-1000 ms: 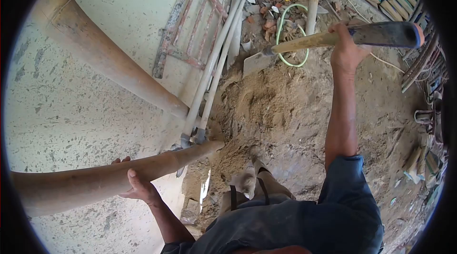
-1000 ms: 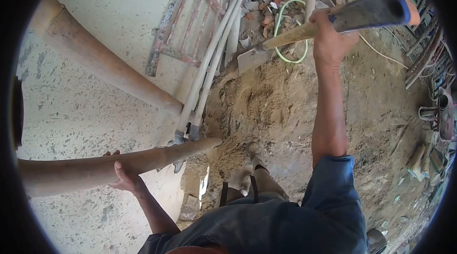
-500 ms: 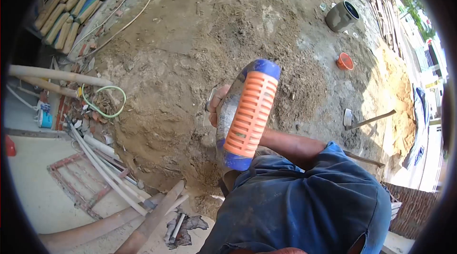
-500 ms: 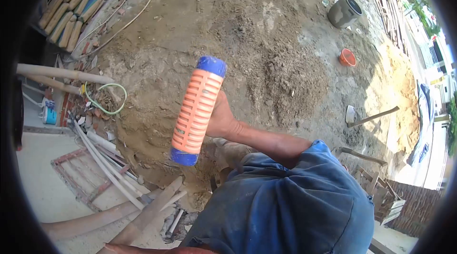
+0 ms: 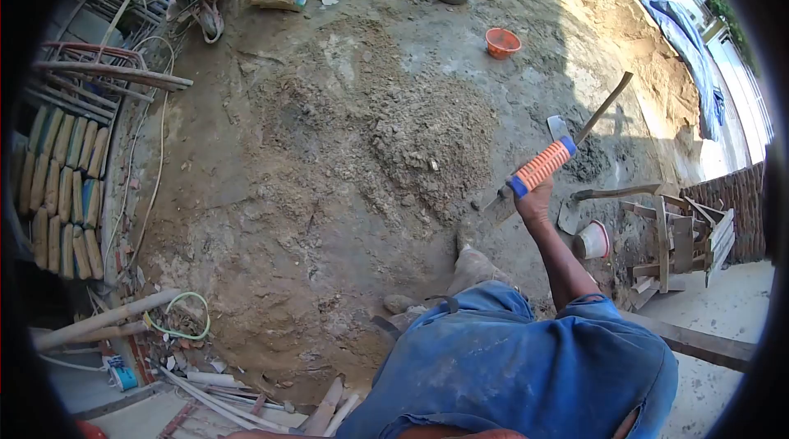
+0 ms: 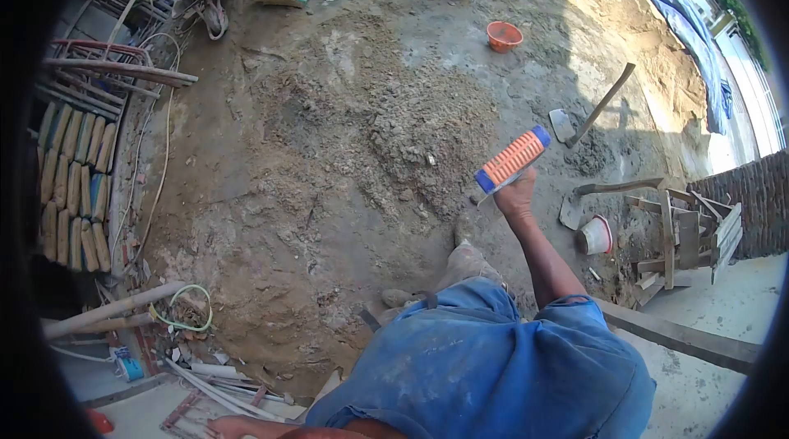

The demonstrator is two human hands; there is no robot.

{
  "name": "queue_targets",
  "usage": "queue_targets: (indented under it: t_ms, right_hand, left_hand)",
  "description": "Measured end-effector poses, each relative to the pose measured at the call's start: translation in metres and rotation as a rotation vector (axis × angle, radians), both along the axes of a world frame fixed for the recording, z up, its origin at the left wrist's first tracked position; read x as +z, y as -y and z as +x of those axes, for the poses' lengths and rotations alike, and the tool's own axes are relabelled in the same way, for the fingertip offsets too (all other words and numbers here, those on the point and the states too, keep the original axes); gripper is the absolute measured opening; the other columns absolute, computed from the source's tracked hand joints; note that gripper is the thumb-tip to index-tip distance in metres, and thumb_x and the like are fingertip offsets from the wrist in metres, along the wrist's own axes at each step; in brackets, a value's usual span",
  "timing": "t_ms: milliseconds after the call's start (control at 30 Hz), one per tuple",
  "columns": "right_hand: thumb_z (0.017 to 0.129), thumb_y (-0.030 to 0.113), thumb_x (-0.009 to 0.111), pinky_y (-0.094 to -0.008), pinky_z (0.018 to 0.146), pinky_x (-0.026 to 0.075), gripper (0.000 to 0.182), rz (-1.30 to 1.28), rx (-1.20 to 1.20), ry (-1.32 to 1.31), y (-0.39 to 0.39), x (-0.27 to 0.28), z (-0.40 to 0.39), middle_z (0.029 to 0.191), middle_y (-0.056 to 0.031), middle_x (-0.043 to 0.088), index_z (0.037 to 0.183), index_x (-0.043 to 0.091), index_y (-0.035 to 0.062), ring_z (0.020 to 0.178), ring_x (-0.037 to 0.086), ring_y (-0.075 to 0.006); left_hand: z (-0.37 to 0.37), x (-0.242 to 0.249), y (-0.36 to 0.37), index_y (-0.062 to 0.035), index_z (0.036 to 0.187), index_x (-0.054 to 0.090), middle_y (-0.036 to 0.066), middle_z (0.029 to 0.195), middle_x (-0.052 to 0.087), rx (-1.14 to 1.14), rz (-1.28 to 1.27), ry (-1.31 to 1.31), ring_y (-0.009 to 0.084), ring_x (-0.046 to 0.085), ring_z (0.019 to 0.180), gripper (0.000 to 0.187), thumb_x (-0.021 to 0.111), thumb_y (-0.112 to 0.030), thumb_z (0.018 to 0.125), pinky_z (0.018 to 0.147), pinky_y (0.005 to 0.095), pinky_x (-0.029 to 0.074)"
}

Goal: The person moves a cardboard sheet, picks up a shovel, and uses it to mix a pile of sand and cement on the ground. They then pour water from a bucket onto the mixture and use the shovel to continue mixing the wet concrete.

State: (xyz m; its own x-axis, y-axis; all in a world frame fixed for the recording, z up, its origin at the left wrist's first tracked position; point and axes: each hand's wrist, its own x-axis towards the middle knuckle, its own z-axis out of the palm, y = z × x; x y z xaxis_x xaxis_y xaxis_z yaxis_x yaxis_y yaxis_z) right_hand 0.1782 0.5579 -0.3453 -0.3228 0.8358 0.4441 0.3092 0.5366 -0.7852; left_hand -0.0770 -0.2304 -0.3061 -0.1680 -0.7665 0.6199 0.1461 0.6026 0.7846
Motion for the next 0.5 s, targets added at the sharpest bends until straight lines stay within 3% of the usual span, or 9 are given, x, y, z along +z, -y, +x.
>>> queue_targets:
  t_ms: [33,100,133,167,200,333,500]
  right_hand:
    - [0.066,0.006,0.067,-0.0269,0.057,0.044,0.015,-0.1,-0.088,-0.022,-0.019,-0.005,0.023,0.068,-0.0006,0.055,0.073,0.053,0.0053,0.063,0.054,-0.0114]
    - [0.067,0.008,0.067,-0.0286,0.061,0.044,0.013,-0.198,-0.181,-0.054,-0.051,-0.016,0.069,0.067,-0.0012,0.056,0.068,0.055,0.0052,0.065,0.055,-0.0117]
    - [0.067,0.006,0.066,-0.0283,0.062,0.045,0.014,-0.148,-0.236,-0.087,-0.071,-0.024,0.09,0.068,-0.0013,0.054,0.07,0.053,0.0055,0.066,0.054,-0.0118]
    - [0.066,0.004,0.065,-0.028,0.063,0.045,0.015,-0.112,-0.295,-0.113,-0.086,-0.034,0.111,0.068,-0.0014,0.053,0.072,0.051,0.0058,0.066,0.054,-0.012]
    - [0.066,0.004,0.065,-0.028,0.063,0.045,0.015,-0.134,-0.314,-0.106,-0.092,-0.046,0.133,0.068,-0.0014,0.053,0.072,0.051,0.0058,0.066,0.054,-0.012]
    - [0.065,0.001,0.066,-0.0302,0.072,0.045,0.025,-0.284,-0.481,-0.132,-0.122,-0.099,0.211,0.076,-0.0035,0.052,0.081,0.047,0.0055,0.075,0.053,-0.0153]
    - [0.066,0.0,0.066,-0.0285,0.07,0.045,0.023,-0.34,-0.658,-0.147,-0.165,-0.135,0.278,0.075,-0.0023,0.052,0.079,0.048,0.0052,0.072,0.053,-0.0135]
  left_hand:
    - [-0.02,0.012,-0.083,0.0082,0.105,0.05,0.015,0.096,0.062,-0.104,-0.351,0.116,0.0248,0.059,0.082,0.03,0.058,-0.005,0.079,0.068,0.0297,0.05]
    - [-0.045,0.026,-0.237,0.0087,0.109,0.047,0.018,0.099,0.061,-0.479,0.065,0.071,0.0233,0.06,0.087,0.034,0.057,-0.002,0.078,0.075,0.03,0.05]
    - [-0.051,0.03,-0.302,0.009,0.109,0.047,0.019,0.099,0.061,-0.682,0.122,0.065,0.0225,0.061,0.088,0.033,0.057,-0.002,0.079,0.078,0.0302,0.05]
    - [-0.051,0.035,-0.369,0.0067,0.108,0.049,0.018,0.102,0.059,-0.731,0.092,0.144,0.0223,0.059,0.086,0.028,0.053,-0.001,0.082,0.08,0.0309,0.049]
    - [-0.063,0.023,-0.411,0.0068,0.108,0.049,0.018,0.101,0.059,-0.818,-0.127,0.204,0.0207,0.059,0.086,0.026,0.051,0.002,0.082,0.08,0.0302,0.049]
    - [-0.043,0.039,-0.625,0.0034,0.1,0.053,0.012,0.089,0.06,-1.343,-0.251,0.339,0.017,0.059,0.079,0.019,0.051,0.001,0.081,0.074,0.0271,0.048]
    - [-0.009,0.049,-0.797,-0.0003,0.1,0.055,0.009,0.086,0.061,-1.676,-0.656,0.567,0.0159,0.059,0.078,0.02,0.053,0.0,0.08,0.073,0.0279,0.047]
